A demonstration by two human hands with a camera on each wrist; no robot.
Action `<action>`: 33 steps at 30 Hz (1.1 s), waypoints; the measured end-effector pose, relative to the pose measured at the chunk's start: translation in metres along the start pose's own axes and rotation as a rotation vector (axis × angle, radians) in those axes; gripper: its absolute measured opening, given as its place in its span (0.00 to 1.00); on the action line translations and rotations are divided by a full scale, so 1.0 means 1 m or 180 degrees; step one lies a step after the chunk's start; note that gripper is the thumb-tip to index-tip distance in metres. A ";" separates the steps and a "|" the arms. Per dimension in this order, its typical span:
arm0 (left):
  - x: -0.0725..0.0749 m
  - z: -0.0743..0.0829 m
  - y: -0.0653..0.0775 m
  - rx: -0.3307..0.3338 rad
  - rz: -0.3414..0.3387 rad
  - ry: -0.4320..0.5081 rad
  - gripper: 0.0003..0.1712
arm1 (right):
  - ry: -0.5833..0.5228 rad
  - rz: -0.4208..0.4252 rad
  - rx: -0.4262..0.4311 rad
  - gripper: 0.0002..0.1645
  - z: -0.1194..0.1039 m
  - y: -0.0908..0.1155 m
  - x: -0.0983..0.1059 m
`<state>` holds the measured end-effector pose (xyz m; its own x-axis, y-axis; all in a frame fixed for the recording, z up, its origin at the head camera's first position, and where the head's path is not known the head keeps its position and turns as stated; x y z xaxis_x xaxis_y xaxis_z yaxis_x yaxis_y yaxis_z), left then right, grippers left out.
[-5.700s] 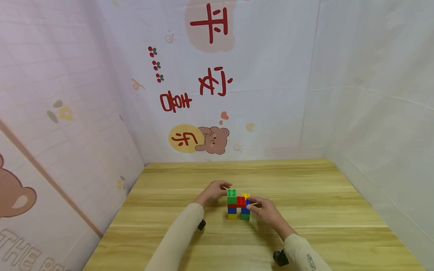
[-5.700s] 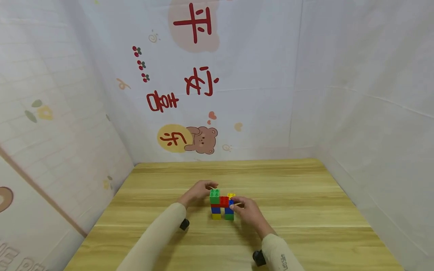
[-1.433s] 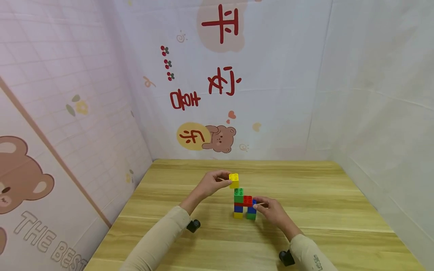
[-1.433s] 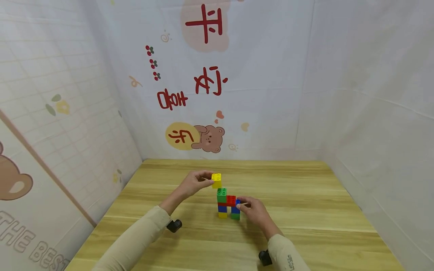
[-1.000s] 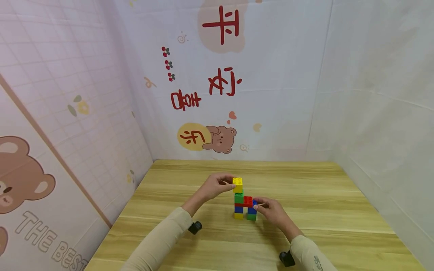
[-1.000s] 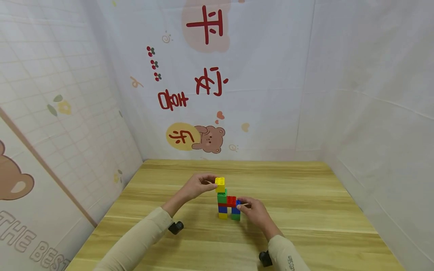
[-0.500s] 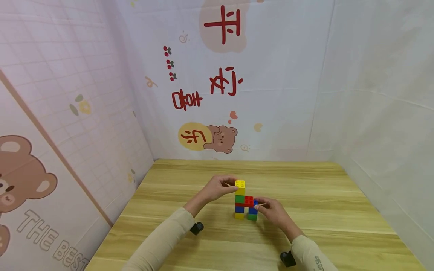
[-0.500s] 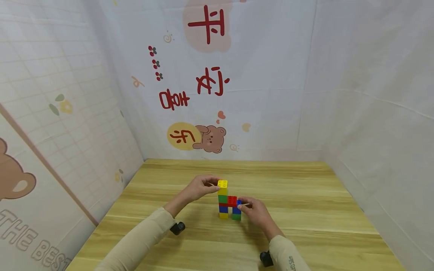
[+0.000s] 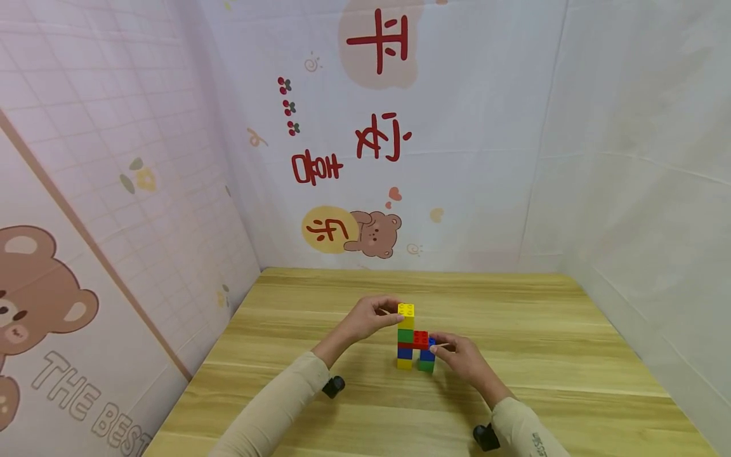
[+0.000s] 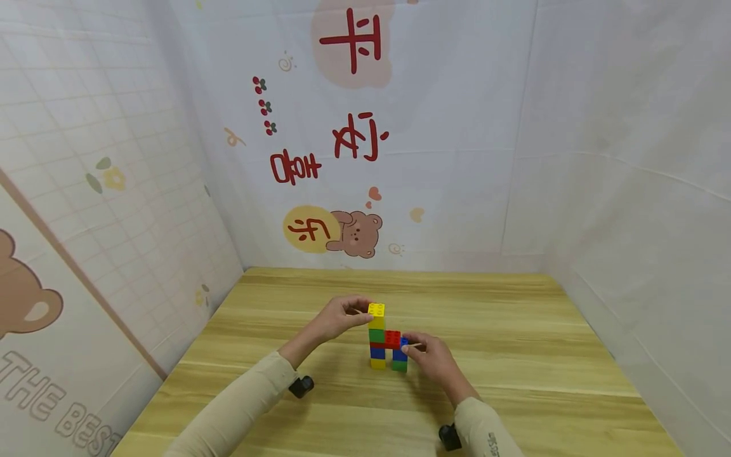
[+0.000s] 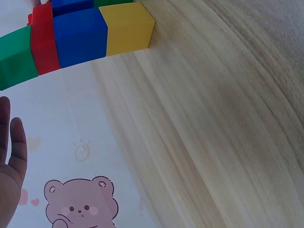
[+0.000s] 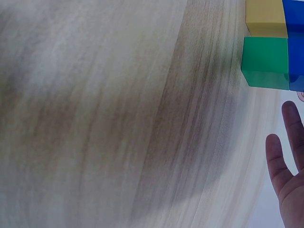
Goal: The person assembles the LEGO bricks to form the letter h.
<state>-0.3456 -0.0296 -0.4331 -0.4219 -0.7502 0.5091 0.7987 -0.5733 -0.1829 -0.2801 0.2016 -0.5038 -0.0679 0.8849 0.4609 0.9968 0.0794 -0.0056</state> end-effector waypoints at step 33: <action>-0.011 -0.005 -0.005 0.0169 0.0218 0.0155 0.16 | -0.0021 0.0036 -0.0019 0.20 0.002 -0.005 0.004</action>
<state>-0.3469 -0.0205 -0.4416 -0.3849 -0.8028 0.4553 0.8474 -0.5029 -0.1703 -0.2854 0.2055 -0.5042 -0.0568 0.8887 0.4550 0.9978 0.0666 -0.0055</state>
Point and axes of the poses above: each hand's wrist, its own y-axis away from the middle knuckle, its own x-axis out of the back of the hand, z = x × y, the point moved 3 cm from there along -y, towards the middle knuckle, and after that the axes turned 4 degrees about -y, right-handed, at the moved point
